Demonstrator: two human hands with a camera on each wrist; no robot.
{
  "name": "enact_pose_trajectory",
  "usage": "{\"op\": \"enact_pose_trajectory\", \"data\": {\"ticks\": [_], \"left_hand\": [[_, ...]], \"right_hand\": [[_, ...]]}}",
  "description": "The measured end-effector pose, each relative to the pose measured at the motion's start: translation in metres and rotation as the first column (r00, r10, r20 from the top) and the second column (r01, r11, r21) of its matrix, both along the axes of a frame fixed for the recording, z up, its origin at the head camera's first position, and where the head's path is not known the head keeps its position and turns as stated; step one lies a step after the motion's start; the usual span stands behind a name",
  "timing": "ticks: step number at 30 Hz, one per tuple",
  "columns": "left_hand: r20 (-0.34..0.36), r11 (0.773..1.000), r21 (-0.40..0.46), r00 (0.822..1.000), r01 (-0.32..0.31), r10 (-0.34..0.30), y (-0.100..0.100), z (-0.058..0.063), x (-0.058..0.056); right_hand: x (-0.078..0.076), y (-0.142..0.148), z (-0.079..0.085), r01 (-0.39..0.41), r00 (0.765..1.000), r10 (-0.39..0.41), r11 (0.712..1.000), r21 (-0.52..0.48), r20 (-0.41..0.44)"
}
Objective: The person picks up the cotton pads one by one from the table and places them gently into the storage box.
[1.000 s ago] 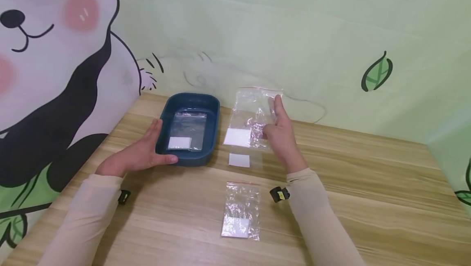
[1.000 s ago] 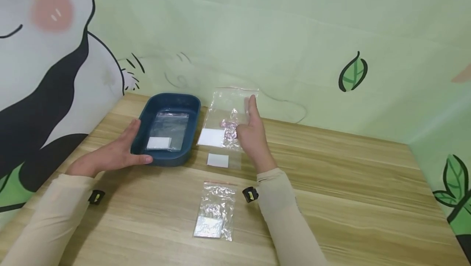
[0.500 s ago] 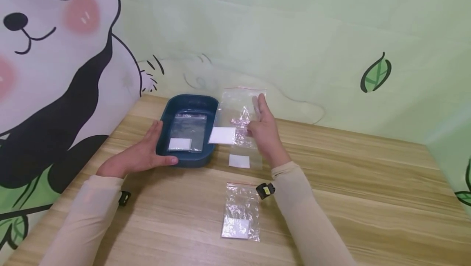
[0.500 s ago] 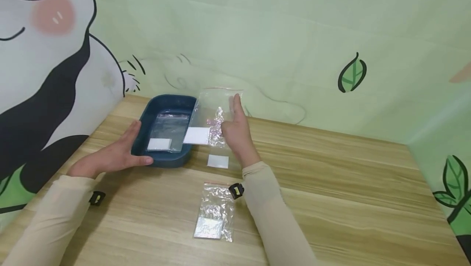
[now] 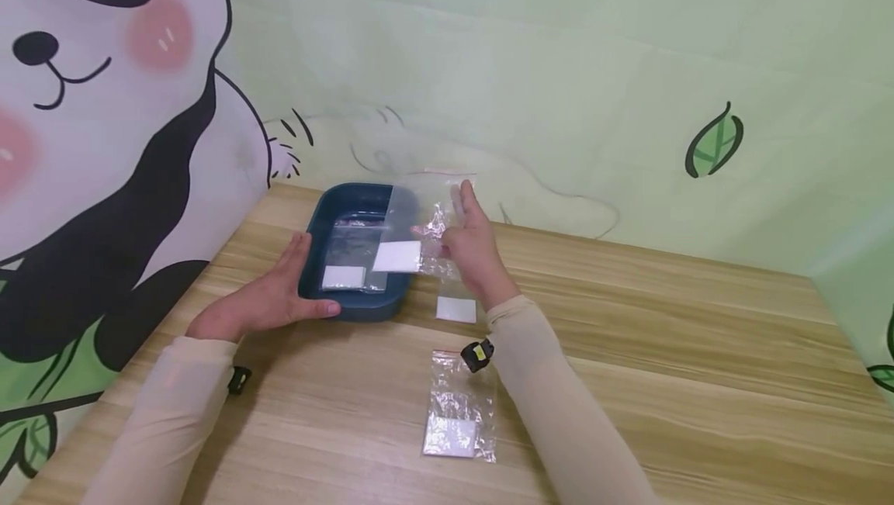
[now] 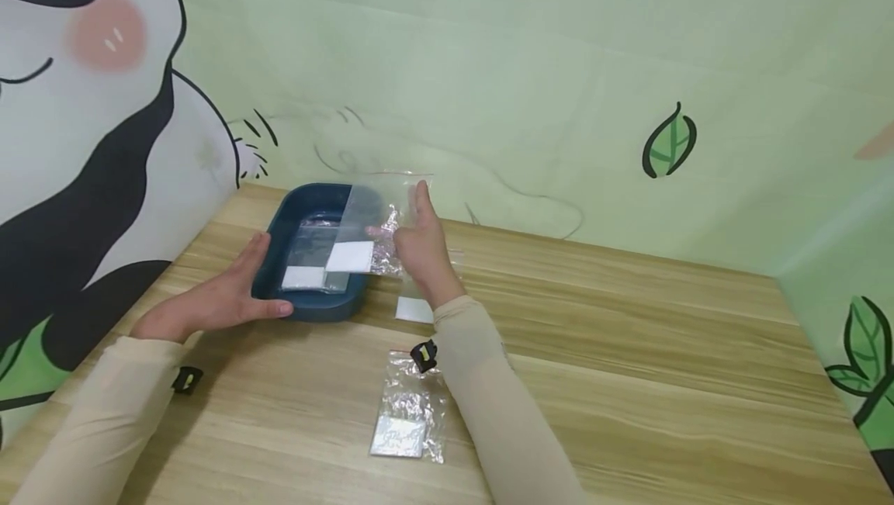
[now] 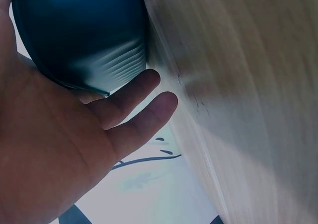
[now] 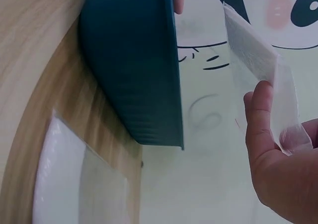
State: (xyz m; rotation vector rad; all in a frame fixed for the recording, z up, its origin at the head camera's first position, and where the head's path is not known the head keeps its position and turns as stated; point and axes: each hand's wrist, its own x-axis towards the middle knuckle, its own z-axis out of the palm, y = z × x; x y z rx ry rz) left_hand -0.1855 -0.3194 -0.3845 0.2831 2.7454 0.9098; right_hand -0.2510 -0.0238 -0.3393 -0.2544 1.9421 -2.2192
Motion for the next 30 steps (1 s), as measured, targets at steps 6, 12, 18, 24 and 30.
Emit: {"op": "enact_pose_trajectory", "data": {"ticks": [6,12,18,24,30], "left_hand": [[0.0,1.0,0.005,1.0,0.004,-0.004,-0.001,-0.001,0.0],[0.004,1.0,-0.003,1.0,-0.005,0.005,-0.002,-0.001,0.0],[0.001,1.0,-0.013,1.0,-0.008,0.008,-0.002,-0.001,0.0],[-0.007,1.0,-0.01,1.0,-0.005,0.005,-0.001,-0.002,0.0],[-0.011,1.0,-0.022,1.0,-0.005,0.005,-0.001,-0.002,0.0]], "right_hand": [[-0.004,-0.014,-0.006,-0.025,0.998,0.031,0.995,-0.099,0.061],[-0.008,-0.027,-0.01,-0.044,0.994,0.057,0.99,-0.133,0.092],[-0.007,-0.039,-0.012,-0.069,0.991,0.076,0.995,-0.074,0.107],[-0.007,-0.05,-0.016,-0.088,0.984,0.1,0.992,-0.087,0.145],[-0.01,-0.061,-0.019,-0.069,0.975,0.097,0.987,-0.142,0.199]]}}
